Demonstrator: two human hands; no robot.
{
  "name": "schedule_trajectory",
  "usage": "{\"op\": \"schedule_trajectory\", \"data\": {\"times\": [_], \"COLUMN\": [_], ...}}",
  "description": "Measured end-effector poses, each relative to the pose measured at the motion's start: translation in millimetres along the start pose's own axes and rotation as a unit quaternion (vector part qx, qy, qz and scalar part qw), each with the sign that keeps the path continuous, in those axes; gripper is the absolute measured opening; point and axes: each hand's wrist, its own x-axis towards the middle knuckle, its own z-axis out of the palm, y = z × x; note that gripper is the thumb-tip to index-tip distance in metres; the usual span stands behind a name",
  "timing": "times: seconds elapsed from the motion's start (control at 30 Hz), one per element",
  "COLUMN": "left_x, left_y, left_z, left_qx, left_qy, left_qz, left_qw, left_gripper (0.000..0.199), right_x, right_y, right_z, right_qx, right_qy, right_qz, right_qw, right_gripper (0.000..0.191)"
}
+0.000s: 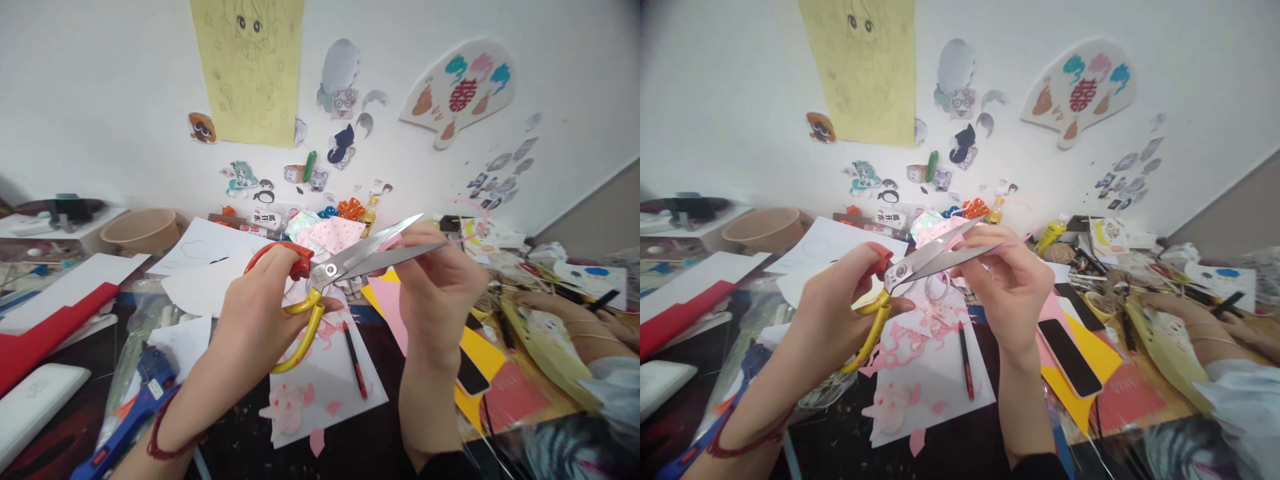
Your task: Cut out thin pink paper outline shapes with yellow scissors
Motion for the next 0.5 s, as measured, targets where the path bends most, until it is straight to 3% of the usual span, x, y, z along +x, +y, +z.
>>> {"op": "schedule_trajectory", "data": {"times": [0.3,0.5], "left_x": [-0.5,0.5], "left_y": [-0.8,0.0], "left_z": [0.3,0.3], "left_qx": [0.012,0.023], "left_qy": [0.005,0.001], "left_qz": [0.007,0.008], "left_qw": [1.000,1.000], "left_gripper": [0.043,0.043], "right_x": [-0.2,-0.5], "right_y": [-0.3,-2.0], "right_z": [-3.9,-2.8], "right_qx": [0.023,-0.003], "right_qy": [-0.053,-0.041], "right_qz": [0.033,0.033], "right_qw": [0.998,0.999], "right_gripper": [0.022,0.021]}}
